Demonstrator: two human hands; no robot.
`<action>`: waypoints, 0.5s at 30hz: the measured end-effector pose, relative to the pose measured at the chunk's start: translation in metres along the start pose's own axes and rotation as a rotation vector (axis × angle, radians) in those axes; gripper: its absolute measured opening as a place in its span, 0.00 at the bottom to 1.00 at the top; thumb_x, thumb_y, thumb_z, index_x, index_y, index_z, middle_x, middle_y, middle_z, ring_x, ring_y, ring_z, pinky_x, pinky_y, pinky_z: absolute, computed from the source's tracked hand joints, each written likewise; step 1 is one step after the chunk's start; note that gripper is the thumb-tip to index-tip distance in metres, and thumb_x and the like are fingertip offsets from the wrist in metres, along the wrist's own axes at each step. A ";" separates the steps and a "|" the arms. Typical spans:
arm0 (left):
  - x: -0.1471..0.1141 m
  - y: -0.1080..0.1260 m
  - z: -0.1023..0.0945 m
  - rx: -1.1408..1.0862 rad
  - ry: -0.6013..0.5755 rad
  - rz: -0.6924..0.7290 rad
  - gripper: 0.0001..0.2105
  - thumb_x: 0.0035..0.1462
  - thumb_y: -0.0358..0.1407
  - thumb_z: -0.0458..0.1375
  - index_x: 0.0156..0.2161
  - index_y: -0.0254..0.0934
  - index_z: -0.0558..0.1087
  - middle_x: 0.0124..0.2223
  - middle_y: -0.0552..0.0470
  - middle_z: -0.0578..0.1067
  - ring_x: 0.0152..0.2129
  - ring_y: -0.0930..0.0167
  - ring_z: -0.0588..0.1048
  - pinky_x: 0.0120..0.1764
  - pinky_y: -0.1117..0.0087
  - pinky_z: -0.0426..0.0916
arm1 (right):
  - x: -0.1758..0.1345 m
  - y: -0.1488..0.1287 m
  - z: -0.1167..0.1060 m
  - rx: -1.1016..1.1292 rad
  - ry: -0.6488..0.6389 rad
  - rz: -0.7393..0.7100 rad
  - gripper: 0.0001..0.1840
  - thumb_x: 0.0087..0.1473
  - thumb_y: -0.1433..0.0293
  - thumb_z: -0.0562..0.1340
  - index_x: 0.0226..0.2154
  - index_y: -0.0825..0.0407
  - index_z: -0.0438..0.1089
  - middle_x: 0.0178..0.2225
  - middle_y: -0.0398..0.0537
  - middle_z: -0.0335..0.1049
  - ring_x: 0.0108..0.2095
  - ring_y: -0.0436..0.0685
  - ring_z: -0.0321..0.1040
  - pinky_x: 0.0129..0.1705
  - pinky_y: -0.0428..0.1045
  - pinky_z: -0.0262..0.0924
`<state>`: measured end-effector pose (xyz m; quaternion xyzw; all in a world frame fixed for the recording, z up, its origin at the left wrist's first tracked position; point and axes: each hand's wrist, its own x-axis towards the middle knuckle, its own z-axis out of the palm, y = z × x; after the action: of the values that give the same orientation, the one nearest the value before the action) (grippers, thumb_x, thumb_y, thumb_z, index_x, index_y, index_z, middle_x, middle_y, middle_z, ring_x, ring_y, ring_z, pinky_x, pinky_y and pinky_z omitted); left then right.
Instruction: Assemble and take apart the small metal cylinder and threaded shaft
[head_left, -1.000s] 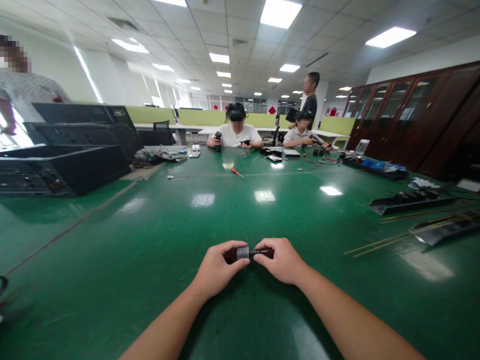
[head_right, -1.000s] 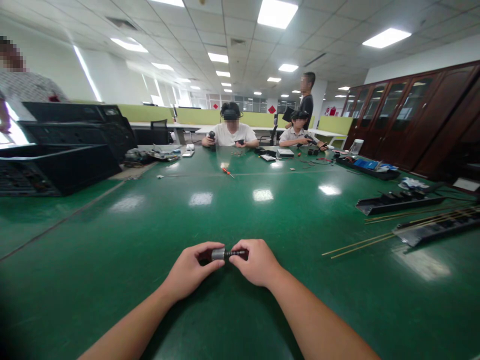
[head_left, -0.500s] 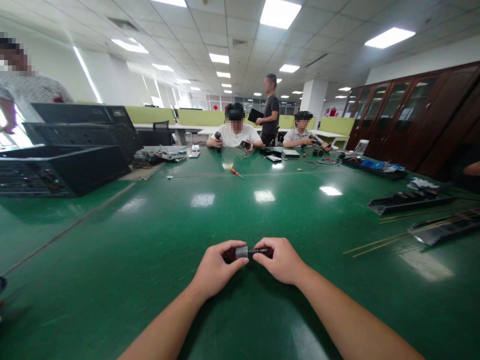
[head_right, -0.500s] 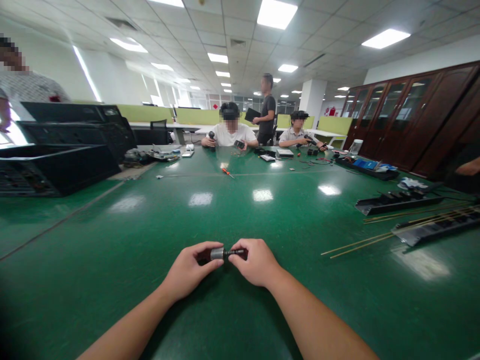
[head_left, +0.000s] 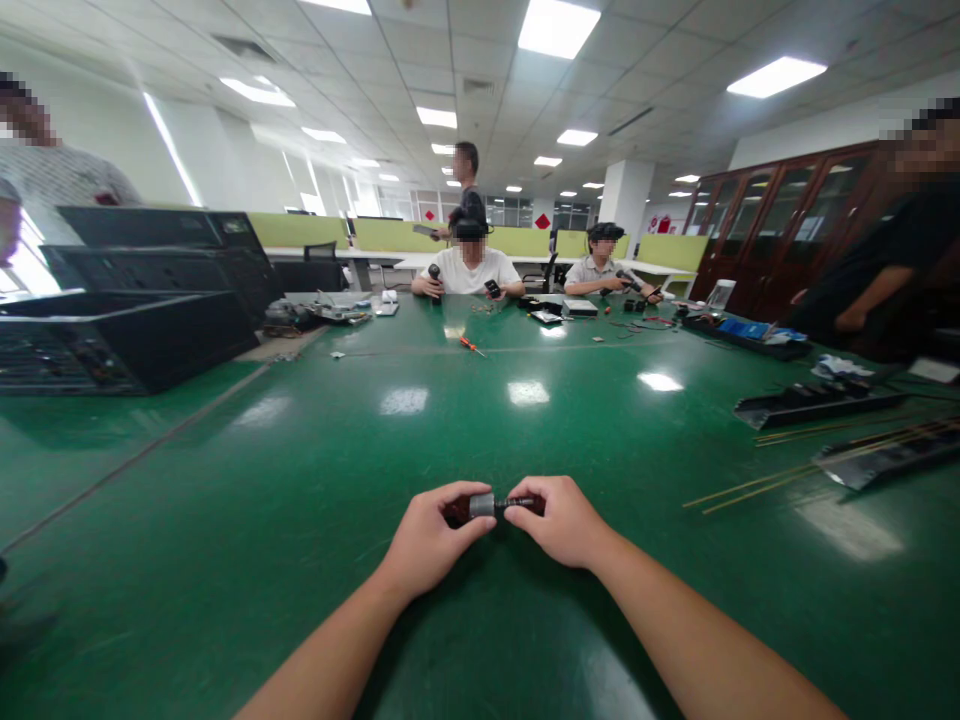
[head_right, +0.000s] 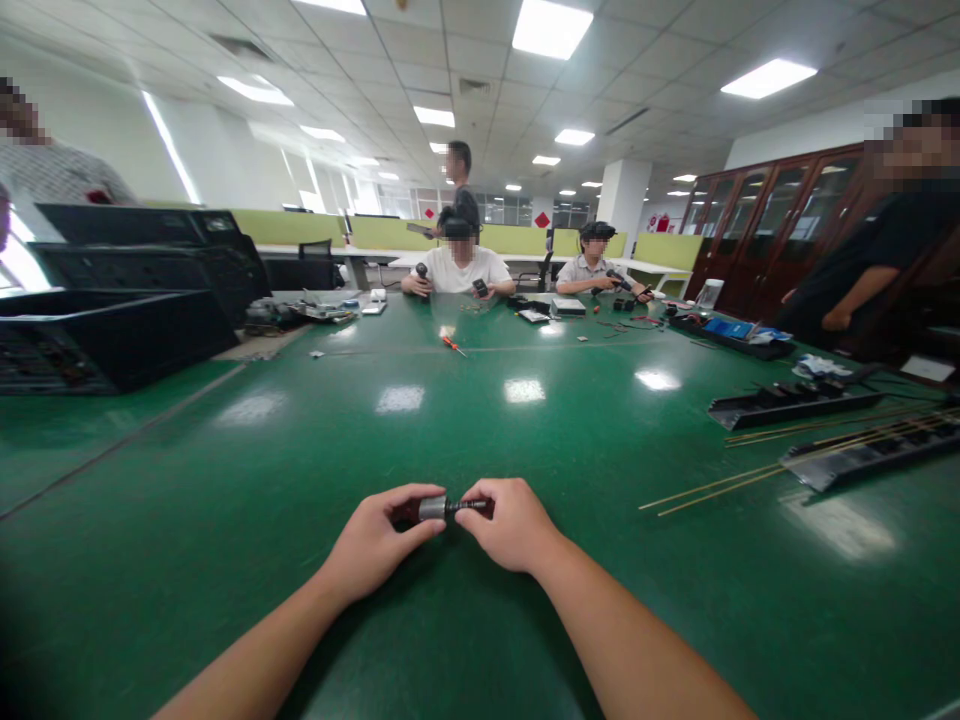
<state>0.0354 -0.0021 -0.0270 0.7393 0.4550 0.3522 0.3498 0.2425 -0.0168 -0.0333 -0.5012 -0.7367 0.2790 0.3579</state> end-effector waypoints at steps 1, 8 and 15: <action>0.000 0.000 0.000 0.001 0.000 0.000 0.15 0.49 0.39 0.65 0.44 0.40 0.77 0.40 0.51 0.81 0.37 0.64 0.78 0.43 0.64 0.72 | 0.000 0.000 0.000 -0.001 -0.002 0.002 0.07 0.53 0.66 0.63 0.32 0.51 0.76 0.28 0.44 0.75 0.28 0.52 0.68 0.31 0.45 0.57; 0.000 0.003 0.000 -0.011 0.007 -0.019 0.16 0.48 0.40 0.65 0.44 0.39 0.77 0.39 0.50 0.81 0.36 0.63 0.79 0.42 0.63 0.72 | 0.000 -0.001 -0.002 -0.014 0.008 0.010 0.06 0.52 0.67 0.63 0.30 0.53 0.75 0.24 0.42 0.72 0.25 0.50 0.65 0.29 0.45 0.55; 0.001 -0.001 0.000 -0.040 0.006 -0.016 0.17 0.49 0.41 0.65 0.44 0.38 0.77 0.40 0.49 0.81 0.36 0.63 0.79 0.43 0.62 0.73 | 0.000 -0.001 -0.003 -0.017 0.024 0.002 0.06 0.52 0.68 0.63 0.30 0.52 0.75 0.25 0.43 0.72 0.26 0.51 0.66 0.29 0.45 0.56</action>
<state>0.0354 -0.0013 -0.0280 0.7276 0.4547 0.3607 0.3658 0.2443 -0.0169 -0.0311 -0.5082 -0.7343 0.2671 0.3622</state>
